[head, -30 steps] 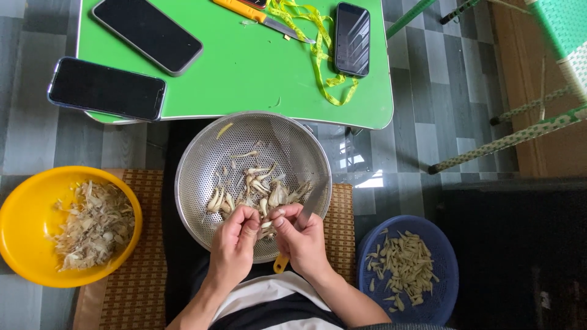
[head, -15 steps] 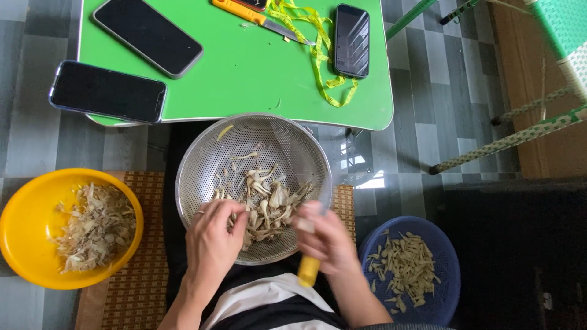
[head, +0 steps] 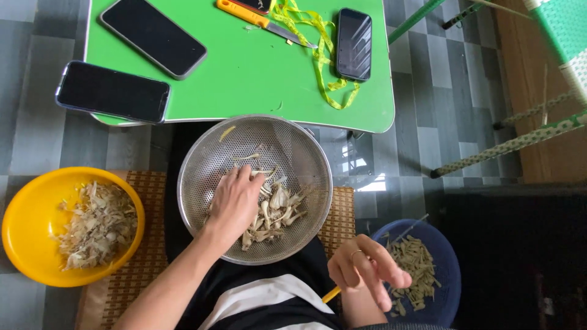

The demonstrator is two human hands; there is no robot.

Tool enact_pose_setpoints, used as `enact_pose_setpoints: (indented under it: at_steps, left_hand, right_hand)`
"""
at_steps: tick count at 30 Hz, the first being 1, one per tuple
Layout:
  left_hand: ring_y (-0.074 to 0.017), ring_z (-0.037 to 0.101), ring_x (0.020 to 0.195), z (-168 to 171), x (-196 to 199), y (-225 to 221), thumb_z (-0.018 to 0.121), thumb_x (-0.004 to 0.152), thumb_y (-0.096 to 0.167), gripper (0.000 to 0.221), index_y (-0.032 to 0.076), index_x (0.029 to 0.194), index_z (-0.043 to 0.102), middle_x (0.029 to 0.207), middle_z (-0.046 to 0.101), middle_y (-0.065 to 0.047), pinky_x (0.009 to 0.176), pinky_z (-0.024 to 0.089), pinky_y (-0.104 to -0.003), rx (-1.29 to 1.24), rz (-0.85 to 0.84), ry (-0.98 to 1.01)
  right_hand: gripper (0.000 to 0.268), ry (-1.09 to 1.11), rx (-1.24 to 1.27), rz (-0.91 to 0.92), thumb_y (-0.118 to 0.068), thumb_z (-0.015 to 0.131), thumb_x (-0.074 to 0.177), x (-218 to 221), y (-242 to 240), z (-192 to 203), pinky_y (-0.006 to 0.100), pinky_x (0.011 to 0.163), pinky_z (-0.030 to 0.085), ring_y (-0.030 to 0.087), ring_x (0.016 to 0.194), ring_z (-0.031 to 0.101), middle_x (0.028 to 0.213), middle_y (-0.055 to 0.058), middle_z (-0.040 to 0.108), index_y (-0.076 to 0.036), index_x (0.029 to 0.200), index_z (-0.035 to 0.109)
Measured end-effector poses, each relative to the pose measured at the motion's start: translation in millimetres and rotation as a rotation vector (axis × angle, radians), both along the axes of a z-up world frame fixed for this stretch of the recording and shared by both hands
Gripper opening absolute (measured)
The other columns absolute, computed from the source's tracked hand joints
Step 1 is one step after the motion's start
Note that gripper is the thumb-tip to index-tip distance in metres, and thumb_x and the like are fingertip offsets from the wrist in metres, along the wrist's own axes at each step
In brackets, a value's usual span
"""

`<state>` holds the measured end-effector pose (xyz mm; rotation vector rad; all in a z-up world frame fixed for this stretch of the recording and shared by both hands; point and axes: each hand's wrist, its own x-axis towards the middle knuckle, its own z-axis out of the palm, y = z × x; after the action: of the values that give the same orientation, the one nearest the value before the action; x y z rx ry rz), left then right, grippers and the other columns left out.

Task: Peeling the outer layer of plant stems using a small knife and sorting them into bowls.

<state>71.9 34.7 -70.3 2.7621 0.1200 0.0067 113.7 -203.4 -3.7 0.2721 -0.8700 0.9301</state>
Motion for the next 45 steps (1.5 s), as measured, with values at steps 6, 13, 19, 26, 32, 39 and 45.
enact_pose_setpoints:
  at_steps: [6, 13, 19, 26, 32, 39, 45]
  left_hand:
    - [-0.0323, 0.068, 0.106, 4.9, 0.3, -0.8, 0.073, 0.082, 0.01, 0.046, 0.007, 0.127, 0.063, 0.121, 0.067, -0.02, 0.088, 0.059, -0.046, 0.229, 0.014, 0.067]
    - [-0.0335, 0.062, 0.087, 32.4, -35.4, 7.1, 0.075, 0.085, 0.011, 0.018, 0.009, 0.098, 0.063, 0.095, 0.064, -0.01, 0.076, 0.049, -0.047, -0.237, 0.137, -0.134]
    - [-0.0145, 0.065, 0.068, 37.7, -62.8, -2.2, 0.077, 0.089, 0.01, 0.021, 0.011, 0.108, 0.07, 0.092, 0.071, -0.003, 0.057, 0.055, -0.031, -0.41, 0.202, -0.119]
    - [-0.0167, 0.064, 0.075, 15.1, -66.2, -5.8, 0.079, 0.087, 0.032, 0.027, 0.011, 0.095, 0.065, 0.093, 0.069, -0.004, 0.062, 0.055, -0.033, -0.286, 0.231, -0.089]
    - [-0.0221, 0.067, 0.087, 38.0, -56.8, -13.6, 0.08, 0.087, 0.018, 0.016, 0.004, 0.088, 0.071, 0.1, 0.068, -0.007, 0.076, 0.055, -0.036, -0.485, 0.257, -0.264]
    - [-0.0149, 0.076, 0.082, 31.4, -57.9, -15.4, 0.069, 0.094, 0.015, 0.015, 0.003, 0.102, 0.069, 0.09, 0.077, -0.006, 0.077, 0.06, -0.024, -1.189, 0.571, -0.15]
    - [-0.0191, 0.073, 0.076, 40.8, -60.6, -18.6, 0.064, 0.097, 0.007, 0.011, 0.0, 0.105, 0.068, 0.09, 0.072, -0.011, 0.071, 0.063, -0.026, -1.451, 0.416, -0.369]
  right_hand:
    - [0.031, -0.121, -0.047, -0.209, -0.03, 0.067, 0.105, 22.2, -36.5, -12.6, 0.027, 0.029, 0.028, 0.01, 0.034, 0.03, 0.1, 0.012, 0.077, -0.008, 0.126, 0.069]
    - [0.027, -0.107, -0.382, -0.654, -0.031, 0.065, 0.105, 51.1, -138.9, 8.1, 0.023, 0.032, 0.03, 0.008, 0.035, 0.037, 0.081, 0.006, 0.075, -0.009, 0.116, 0.076]
    - [0.022, -0.138, -0.815, -0.869, -0.025, 0.048, 0.109, 51.6, -144.7, 6.9, 0.02, 0.041, 0.03, 0.009, 0.048, 0.037, 0.067, -0.002, 0.046, -0.014, 0.111, 0.067]
    - [0.02, -1.246, -2.734, -0.559, -0.011, 0.052, 0.096, 123.7, -120.9, -175.3, 0.052, 0.077, 0.054, 0.04, 0.091, 0.067, 0.101, 0.019, 0.071, -0.003, 0.104, 0.069]
    - [0.027, -1.273, -2.826, -0.317, -0.023, 0.061, 0.091, 155.5, -135.8, -231.8, 0.052, 0.084, 0.057, 0.04, 0.102, 0.069, 0.112, 0.018, 0.071, -0.004, 0.11, 0.068]
    - [0.036, -1.15, -2.898, -0.277, -0.028, 0.057, 0.097, 150.3, -145.7, -247.2, 0.05, 0.089, 0.058, 0.042, 0.108, 0.07, 0.117, 0.021, 0.073, -0.002, 0.117, 0.07]
    - [0.037, -1.002, -2.981, -0.3, -0.016, 0.057, 0.091, 148.3, -139.8, -242.4, 0.049, 0.097, 0.055, 0.046, 0.119, 0.066, 0.124, 0.023, 0.072, 0.0, 0.121, 0.073]
